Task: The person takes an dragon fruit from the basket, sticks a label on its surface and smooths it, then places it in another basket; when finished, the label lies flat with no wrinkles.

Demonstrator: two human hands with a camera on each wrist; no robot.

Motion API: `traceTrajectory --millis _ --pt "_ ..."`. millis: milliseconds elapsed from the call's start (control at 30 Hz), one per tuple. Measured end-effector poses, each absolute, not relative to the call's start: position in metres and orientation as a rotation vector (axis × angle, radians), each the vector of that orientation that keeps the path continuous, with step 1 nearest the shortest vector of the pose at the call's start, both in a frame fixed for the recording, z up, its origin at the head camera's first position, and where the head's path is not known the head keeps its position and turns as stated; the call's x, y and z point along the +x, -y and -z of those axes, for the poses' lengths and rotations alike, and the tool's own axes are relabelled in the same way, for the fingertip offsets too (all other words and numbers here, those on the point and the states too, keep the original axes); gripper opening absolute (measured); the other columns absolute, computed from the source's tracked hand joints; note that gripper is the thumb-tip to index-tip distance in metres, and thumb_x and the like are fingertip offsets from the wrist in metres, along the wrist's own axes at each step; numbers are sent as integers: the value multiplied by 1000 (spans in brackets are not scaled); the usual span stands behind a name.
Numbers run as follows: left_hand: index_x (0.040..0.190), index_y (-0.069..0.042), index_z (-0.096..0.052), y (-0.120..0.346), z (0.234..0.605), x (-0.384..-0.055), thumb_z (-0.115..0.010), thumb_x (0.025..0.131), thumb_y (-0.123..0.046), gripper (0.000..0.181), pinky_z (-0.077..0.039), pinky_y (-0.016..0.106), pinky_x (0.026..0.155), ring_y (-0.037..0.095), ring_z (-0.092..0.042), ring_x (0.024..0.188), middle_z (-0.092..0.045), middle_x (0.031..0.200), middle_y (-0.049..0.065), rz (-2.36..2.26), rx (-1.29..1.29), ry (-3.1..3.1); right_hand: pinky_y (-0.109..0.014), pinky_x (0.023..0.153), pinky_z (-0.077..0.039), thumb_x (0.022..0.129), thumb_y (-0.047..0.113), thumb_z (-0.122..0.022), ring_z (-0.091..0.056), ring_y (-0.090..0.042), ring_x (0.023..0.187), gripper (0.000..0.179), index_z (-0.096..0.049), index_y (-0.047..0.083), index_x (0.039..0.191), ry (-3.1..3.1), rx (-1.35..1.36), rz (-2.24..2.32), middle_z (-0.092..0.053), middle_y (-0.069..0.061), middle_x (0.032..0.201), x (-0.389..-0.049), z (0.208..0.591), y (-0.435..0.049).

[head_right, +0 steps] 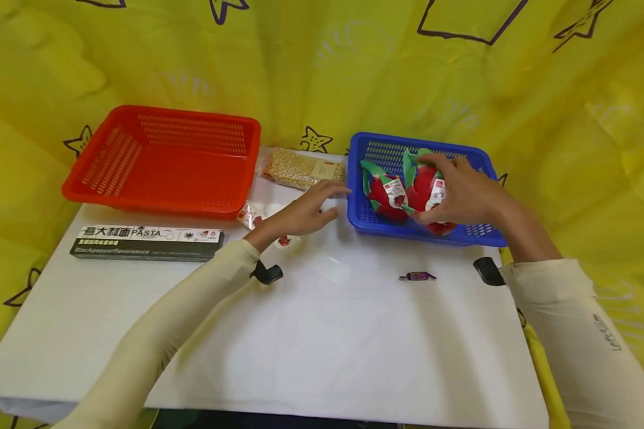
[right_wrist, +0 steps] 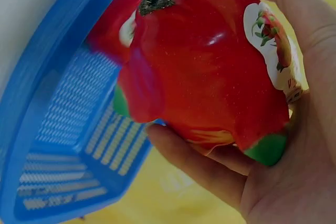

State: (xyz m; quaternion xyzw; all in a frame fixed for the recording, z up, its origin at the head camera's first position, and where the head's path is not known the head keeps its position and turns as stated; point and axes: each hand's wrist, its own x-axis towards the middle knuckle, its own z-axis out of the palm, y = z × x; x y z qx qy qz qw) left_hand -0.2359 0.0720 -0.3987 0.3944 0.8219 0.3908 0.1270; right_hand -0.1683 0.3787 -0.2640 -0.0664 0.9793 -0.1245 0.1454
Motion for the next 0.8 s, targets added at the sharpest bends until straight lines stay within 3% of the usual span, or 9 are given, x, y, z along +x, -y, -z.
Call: traceTrajectory --millis 233,467,800 --pt "163 -13 -38 -94 398 -249 -57 110 -25 58 -28 53 129 30 -19 162 -21 175 10 -1148 1019 -2444 -70 88 -57 82 41 -91 -43 -59 124 129 -1 10 169 -2774 -110 347 -30 -39 147 -189 271 -407" --pt "166 -13 -33 -109 401 -254 -60 109 -25 64 -25 59 128 35 -13 164 -11 178 9 -1167 964 -2430 -67 89 -59 81 31 -92 -45 -59 125 130 2 2 166 -2704 -76 313 -32 -39 144 -210 282 -427" --pt "167 -11 -30 -111 403 -246 -57 110 -30 66 -22 59 129 35 -12 164 -8 179 5 -1102 950 -2444 -69 97 -54 80 25 -90 -47 -57 125 116 -11 -8 159 -2613 -74 250 -37 -38 142 -228 306 -434"
